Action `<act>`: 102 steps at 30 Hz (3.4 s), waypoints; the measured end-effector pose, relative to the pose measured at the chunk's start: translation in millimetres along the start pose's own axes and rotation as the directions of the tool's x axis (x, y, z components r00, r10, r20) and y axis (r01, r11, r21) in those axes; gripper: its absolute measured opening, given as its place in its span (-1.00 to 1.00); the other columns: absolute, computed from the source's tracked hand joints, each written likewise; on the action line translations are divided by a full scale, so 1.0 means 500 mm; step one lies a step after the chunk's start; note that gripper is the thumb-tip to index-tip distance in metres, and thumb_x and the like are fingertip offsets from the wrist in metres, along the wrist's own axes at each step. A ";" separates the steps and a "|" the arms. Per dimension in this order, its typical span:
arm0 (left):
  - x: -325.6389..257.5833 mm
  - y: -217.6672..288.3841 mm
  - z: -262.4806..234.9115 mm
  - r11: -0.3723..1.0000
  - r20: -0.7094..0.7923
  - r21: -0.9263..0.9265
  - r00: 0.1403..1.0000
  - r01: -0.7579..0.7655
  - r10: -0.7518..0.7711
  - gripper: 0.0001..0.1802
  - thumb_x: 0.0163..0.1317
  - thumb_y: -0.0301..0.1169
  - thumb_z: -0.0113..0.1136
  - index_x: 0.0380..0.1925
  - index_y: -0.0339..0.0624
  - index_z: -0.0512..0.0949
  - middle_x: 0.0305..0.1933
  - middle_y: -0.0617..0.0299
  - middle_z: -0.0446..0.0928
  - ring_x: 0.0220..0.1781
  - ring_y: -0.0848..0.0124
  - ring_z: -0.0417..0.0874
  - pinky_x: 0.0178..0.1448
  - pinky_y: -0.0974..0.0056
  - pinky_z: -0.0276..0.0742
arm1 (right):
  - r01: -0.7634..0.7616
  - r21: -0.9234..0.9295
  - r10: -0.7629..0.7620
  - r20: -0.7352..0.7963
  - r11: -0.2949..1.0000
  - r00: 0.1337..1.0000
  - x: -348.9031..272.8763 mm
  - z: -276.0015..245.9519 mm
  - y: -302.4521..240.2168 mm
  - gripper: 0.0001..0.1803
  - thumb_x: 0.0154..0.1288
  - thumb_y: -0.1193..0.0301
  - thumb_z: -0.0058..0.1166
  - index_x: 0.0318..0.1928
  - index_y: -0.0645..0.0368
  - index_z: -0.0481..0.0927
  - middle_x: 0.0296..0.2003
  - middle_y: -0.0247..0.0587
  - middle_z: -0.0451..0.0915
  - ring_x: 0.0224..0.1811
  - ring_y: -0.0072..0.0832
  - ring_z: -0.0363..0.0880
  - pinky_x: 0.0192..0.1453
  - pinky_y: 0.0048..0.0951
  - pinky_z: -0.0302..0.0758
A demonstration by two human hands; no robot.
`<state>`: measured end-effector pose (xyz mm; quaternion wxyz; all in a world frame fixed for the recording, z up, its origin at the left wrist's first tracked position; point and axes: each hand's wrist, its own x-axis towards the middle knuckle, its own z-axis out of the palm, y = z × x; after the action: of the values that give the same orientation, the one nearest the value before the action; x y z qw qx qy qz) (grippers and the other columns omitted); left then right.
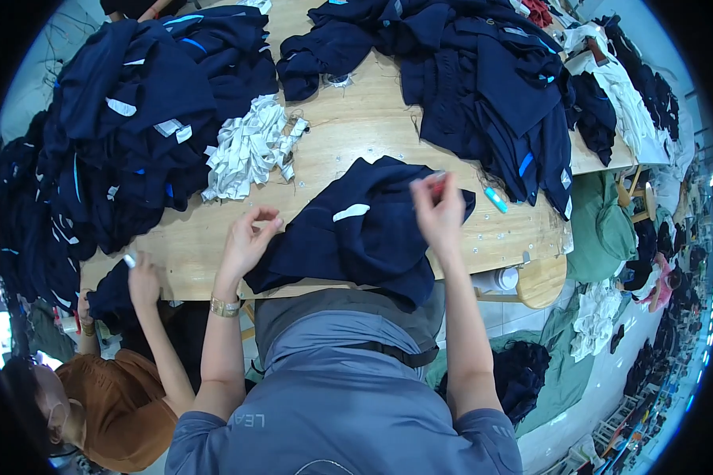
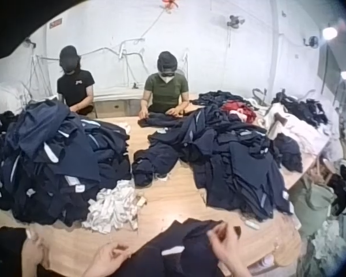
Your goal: Trimming loose threads from navy blue garments using small scissors in a factory setting.
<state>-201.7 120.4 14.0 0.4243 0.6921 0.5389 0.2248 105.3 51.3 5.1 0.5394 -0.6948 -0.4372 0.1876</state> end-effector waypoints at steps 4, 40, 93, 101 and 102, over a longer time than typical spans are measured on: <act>-0.016 0.003 0.040 0.996 -0.007 0.022 0.996 -0.085 0.085 -0.68 0.07 -0.23 0.26 -0.28 -0.25 0.55 -0.30 0.09 0.59 -0.29 0.21 0.58 -0.14 0.24 0.46 | -0.004 -0.080 0.033 0.363 0.997 0.931 -0.062 0.050 -0.032 -0.73 0.11 0.48 0.18 -0.36 0.23 0.30 -0.57 -0.32 0.37 -0.56 -0.62 0.32 -0.47 -0.56 0.32; -0.055 -0.091 -0.102 0.978 -0.488 0.077 0.862 0.195 -0.134 -0.66 0.26 -0.19 0.07 -0.34 -0.31 0.53 -0.52 0.17 0.52 -0.44 0.43 0.52 -0.30 0.35 0.41 | -0.092 -0.252 0.032 -0.232 0.963 0.972 -0.072 -0.085 0.050 -0.70 0.15 0.42 0.18 -0.38 0.20 0.26 -0.57 -0.38 0.26 -0.59 -0.64 0.21 -0.50 -0.57 0.22; -0.060 0.184 0.109 -0.139 0.562 -0.820 0.827 0.555 -0.008 -0.77 0.29 -0.26 0.04 -0.11 -0.07 0.50 -0.15 0.34 0.56 -0.15 0.54 0.55 -0.15 0.39 0.54 | -0.137 0.285 0.069 0.234 0.949 0.970 -0.114 0.019 -0.162 -0.78 0.13 0.42 0.22 -0.37 0.20 0.41 -0.67 -0.58 0.21 -0.64 -0.83 0.05 -0.58 -0.71 0.01; -0.058 0.205 0.113 -0.189 0.424 -0.891 0.905 0.414 -0.017 -0.76 0.31 -0.29 0.00 -0.13 -0.16 0.52 -0.07 0.24 0.55 0.01 0.42 0.51 0.25 0.18 0.34 | 0.228 -0.050 -0.210 0.241 0.972 0.948 -0.104 0.014 -0.159 -0.73 0.13 0.30 0.20 -0.40 0.22 0.43 -0.64 -0.19 0.38 -0.68 -0.31 0.36 -0.57 -0.42 0.31; -0.057 0.203 0.114 -0.185 0.403 -0.902 0.914 0.391 -0.035 -0.76 0.32 -0.29 0.00 -0.14 -0.17 0.53 -0.05 0.23 0.55 0.02 0.42 0.51 0.24 0.19 0.35 | 0.336 -0.123 -0.298 0.256 0.934 0.920 -0.102 0.015 -0.141 -0.73 0.13 0.29 0.19 -0.41 0.21 0.43 -0.63 -0.20 0.38 -0.65 -0.30 0.39 -0.56 -0.40 0.32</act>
<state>-110.5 67.8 71.7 0.8877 0.0507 0.2366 0.3917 43.3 17.2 56.4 0.4486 -0.6298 -0.6182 0.1410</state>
